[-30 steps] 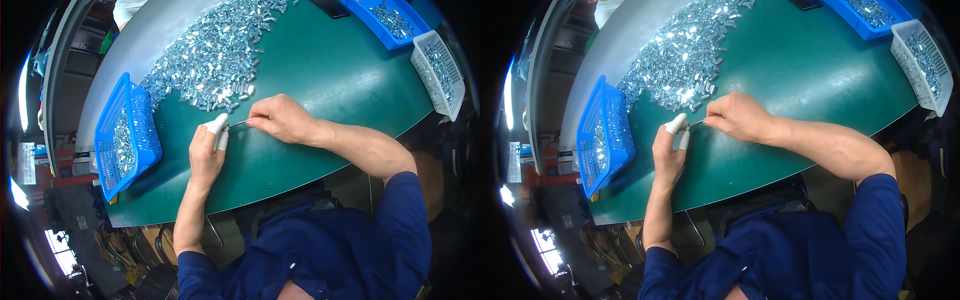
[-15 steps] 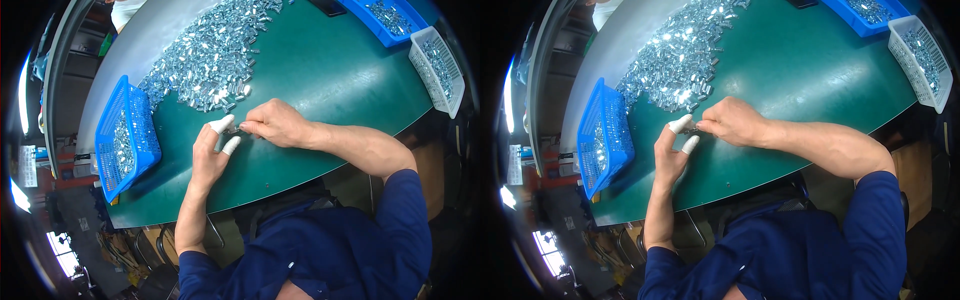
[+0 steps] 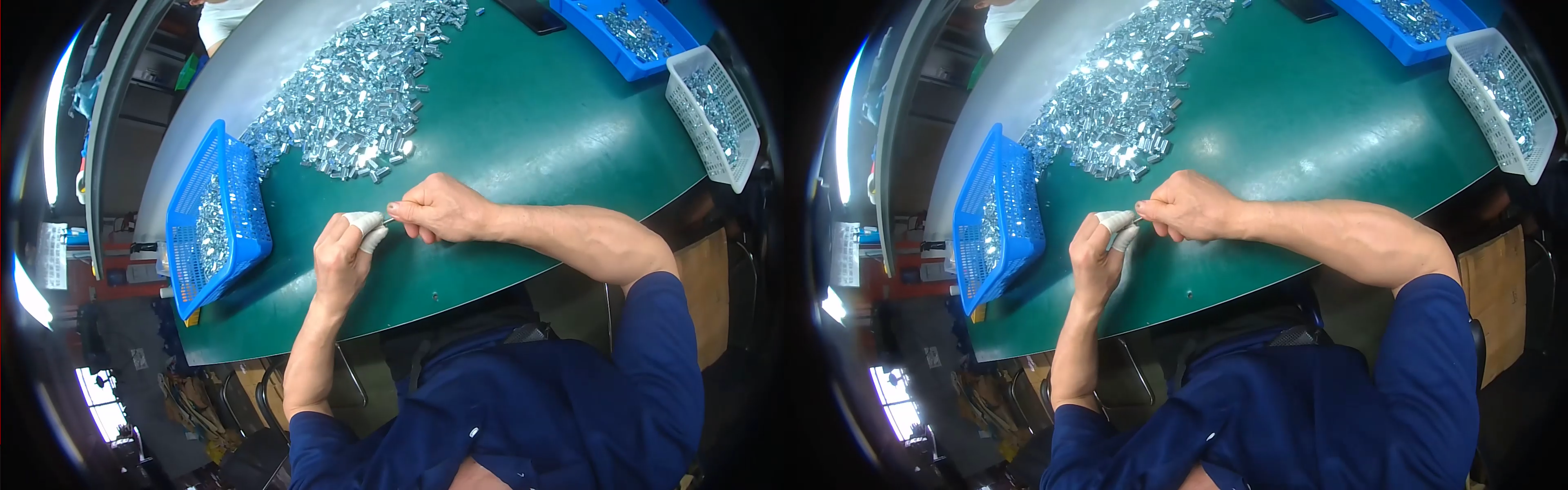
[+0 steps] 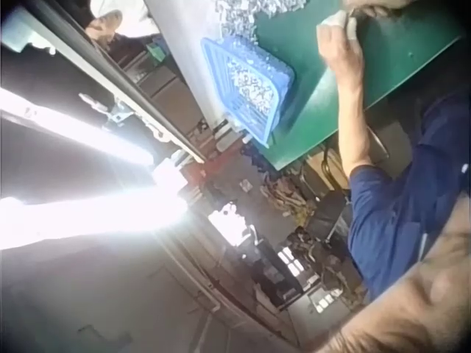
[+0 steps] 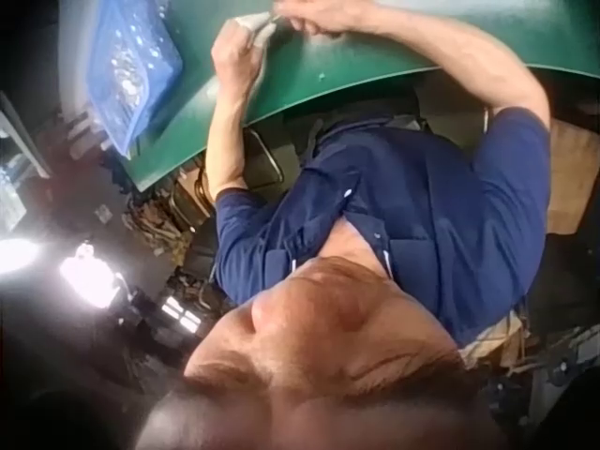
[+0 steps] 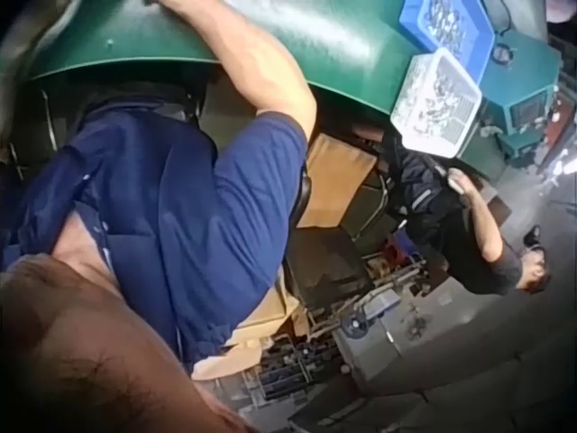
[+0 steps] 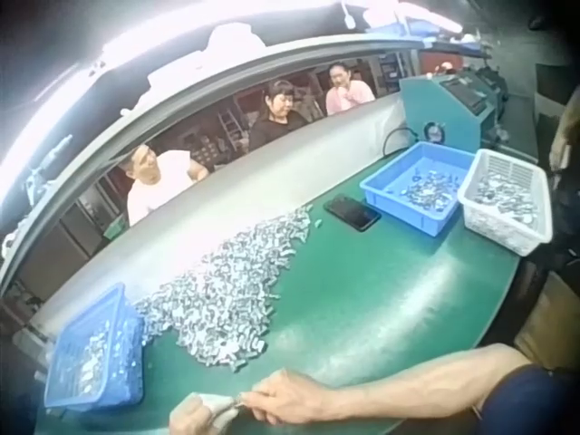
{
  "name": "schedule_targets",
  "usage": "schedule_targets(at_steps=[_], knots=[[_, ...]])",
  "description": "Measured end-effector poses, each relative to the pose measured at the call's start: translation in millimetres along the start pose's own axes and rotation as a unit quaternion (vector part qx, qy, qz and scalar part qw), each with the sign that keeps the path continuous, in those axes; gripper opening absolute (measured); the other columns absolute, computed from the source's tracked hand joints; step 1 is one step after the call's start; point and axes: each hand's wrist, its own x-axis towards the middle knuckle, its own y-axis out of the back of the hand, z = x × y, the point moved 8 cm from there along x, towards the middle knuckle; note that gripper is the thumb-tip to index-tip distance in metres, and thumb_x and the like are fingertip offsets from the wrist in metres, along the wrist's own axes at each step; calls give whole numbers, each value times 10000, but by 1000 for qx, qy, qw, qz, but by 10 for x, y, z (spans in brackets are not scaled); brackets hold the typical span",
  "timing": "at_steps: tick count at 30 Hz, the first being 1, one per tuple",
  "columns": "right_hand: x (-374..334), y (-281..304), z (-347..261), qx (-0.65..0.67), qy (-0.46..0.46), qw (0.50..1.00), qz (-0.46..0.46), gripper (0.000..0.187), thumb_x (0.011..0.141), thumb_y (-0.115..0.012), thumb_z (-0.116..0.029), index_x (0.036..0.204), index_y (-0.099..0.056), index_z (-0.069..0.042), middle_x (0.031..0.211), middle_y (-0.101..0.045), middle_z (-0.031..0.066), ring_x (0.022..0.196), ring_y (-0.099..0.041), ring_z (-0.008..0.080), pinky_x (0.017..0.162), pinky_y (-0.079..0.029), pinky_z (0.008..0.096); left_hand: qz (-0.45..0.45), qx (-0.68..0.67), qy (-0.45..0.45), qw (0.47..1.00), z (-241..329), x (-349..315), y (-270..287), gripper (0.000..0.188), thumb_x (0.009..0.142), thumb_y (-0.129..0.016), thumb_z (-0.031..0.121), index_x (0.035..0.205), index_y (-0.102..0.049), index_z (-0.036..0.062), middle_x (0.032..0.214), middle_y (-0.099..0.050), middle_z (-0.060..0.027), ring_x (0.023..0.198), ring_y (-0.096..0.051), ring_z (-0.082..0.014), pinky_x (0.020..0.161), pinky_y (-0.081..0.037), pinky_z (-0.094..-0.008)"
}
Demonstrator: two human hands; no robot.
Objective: The worker is picking up small metal pins from a central pile and sorting them using hands and a small metal rod tool.
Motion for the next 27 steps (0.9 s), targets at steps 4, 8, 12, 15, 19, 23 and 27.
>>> schedule_targets(at_steps=[4, 8, 12, 15, 19, 23, 27], knots=[[26, 118, 27, 82, -3, 996, 21, 496, 1048, -556, -389, 725, -704, -43, 589, -635, 46, 506, -559, 113, 519, -452, 305, 21, 106, -16, 994, -88, -113, 414, 217, 825, -818, 3, 1026, -739, 19, 965, -737, -129, 871, -707, -301, 772, -555, -378], [39, 349, 9, 93, 25, 990, 102, 518, 1073, -556, -420, 750, -670, -31, 623, -622, 26, 566, -572, 90, 529, -447, 267, 100, 237, 33, 966, -475, -196, 1249, 166, 896, -787, 54, 1052, -739, 27, 982, -739, -126, 903, -703, -299, 815, -554, -396], [25, 385, -42, 126, 57, 981, 138, 505, 1077, -557, -399, 756, -675, -27, 629, -627, 26, 583, -585, 93, 548, -466, 265, 144, 457, 106, 871, -845, -160, 1958, 237, 949, -734, 78, 1181, -735, 30, 1090, -738, -124, 1051, -686, -265, 915, -532, -413], [-13, 507, -80, 133, 62, 974, 173, 492, 1081, -556, -375, 766, -680, -19, 639, -631, 26, 596, -594, 96, 562, -481, 267, 160, 330, 85, 927, -820, -84, 1629, 237, 948, -737, 80, 1179, -740, 31, 1095, -740, -123, 1032, -693, -255, 904, -534, -403], [37, 504, -77, 115, 56, 975, 180, 463, 1078, -573, -346, 778, -687, -13, 654, -645, 28, 603, -600, 90, 565, -487, 264, 63, 126, 83, 987, -573, 135, 410, 183, 851, -837, 118, 1003, -758, 53, 974, -735, -128, 879, -694, -301, 804, -553, -406], [93, 495, 30, 102, 60, 979, 167, 429, 1068, -600, -321, 785, -691, -12, 668, -660, 31, 605, -604, 86, 559, -488, 261, -4, 180, 78, 981, -329, 352, -298, 229, 833, -853, 178, 998, -735, 71, 891, -681, -108, 847, -666, -299, 753, -531, -419], [78, 521, 33, 93, 51, 980, 167, 413, 1060, -614, -315, 796, -693, -8, 675, -663, 31, 609, -606, 86, 557, -489, 263, -18, 157, 70, 985, -318, 290, -348, 243, 837, -843, 168, 1009, -715, 54, 913, -675, -107, 863, -659, -306, 752, -532, -427]])
